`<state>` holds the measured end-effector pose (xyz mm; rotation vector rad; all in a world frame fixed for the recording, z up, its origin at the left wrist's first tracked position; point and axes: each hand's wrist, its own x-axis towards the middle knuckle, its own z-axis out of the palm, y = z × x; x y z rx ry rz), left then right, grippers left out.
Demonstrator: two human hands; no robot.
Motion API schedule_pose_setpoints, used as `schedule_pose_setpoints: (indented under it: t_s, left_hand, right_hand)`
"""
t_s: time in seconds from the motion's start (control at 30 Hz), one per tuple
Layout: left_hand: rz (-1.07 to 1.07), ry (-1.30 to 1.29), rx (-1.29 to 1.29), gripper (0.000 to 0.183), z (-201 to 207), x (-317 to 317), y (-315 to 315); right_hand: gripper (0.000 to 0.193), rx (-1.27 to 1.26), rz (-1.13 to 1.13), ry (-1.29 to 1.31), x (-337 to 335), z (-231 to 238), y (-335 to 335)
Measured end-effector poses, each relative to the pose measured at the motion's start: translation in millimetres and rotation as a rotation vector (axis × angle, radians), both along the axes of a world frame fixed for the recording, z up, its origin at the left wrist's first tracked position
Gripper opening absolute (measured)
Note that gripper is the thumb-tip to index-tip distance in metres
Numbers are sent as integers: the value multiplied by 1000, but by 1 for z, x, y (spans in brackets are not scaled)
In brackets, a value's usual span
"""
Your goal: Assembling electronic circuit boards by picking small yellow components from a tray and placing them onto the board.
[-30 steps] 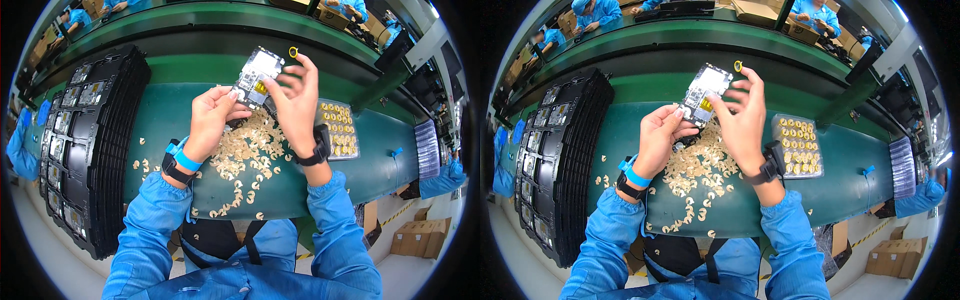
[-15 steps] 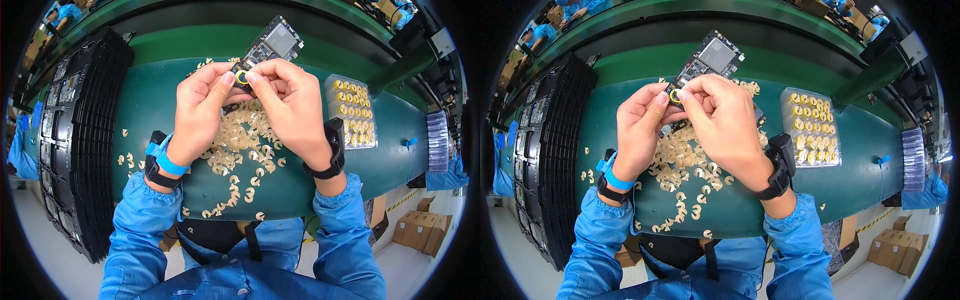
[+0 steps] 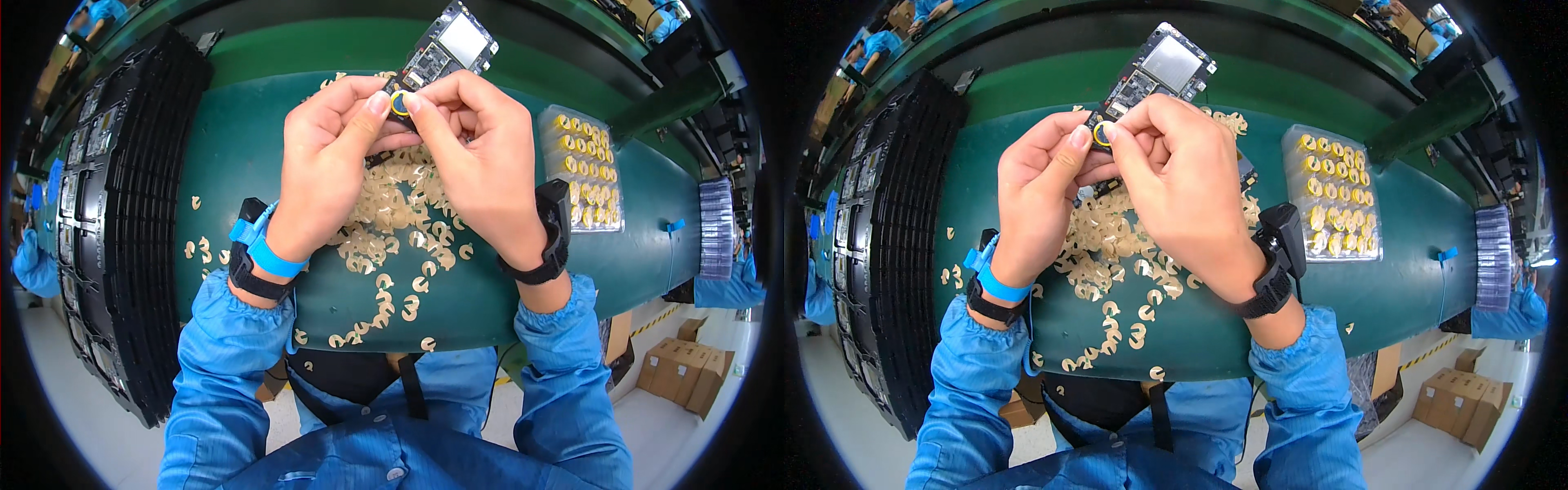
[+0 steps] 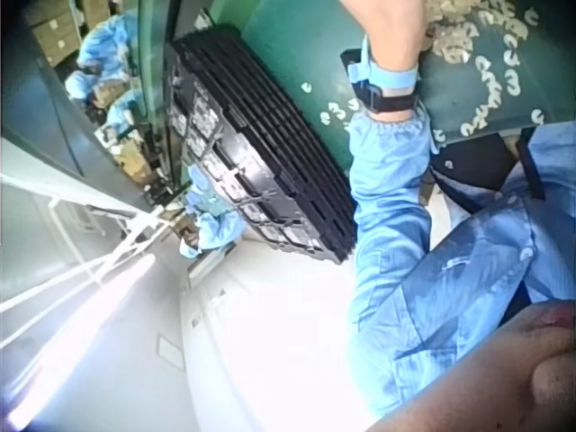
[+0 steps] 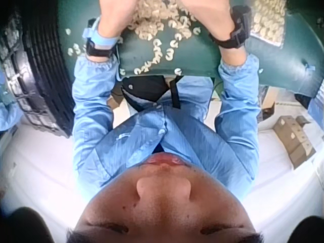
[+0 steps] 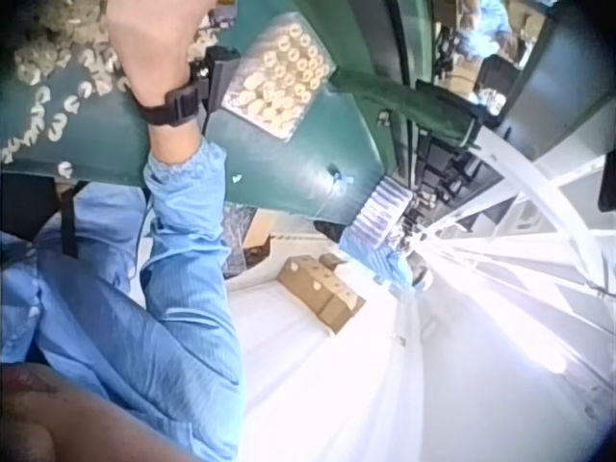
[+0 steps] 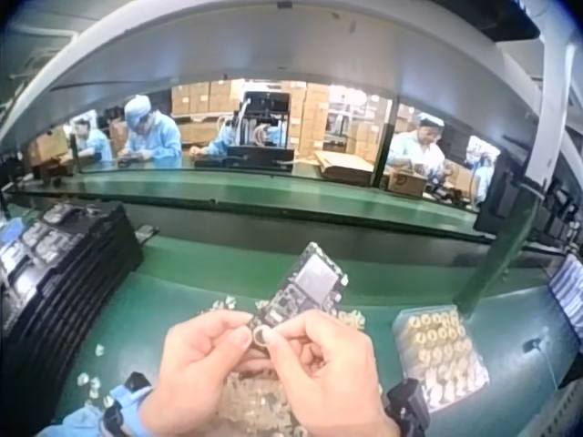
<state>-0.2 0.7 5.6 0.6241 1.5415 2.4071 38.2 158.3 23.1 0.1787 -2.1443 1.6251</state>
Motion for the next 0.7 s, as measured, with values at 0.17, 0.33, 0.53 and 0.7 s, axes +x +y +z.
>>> schedule_pose_setpoints:
  t_s: [0.17,0.33,0.53,0.7]
  left_hand:
    - [17,16,-6,24,4,3,3]
    - [53,91,-35,25,3,4,2]
    - [49,129,-26,25,5,3,1]
    - [59,126,-19,26,4,2,0]
  right_hand:
    - [10,52,-18,107,-1,-3,0]
    - [8,209,-60,253,0,3,-1]
    - [5,239,-109,355,0,0,-1]
    - [7,176,-88,318,0,-3,1]
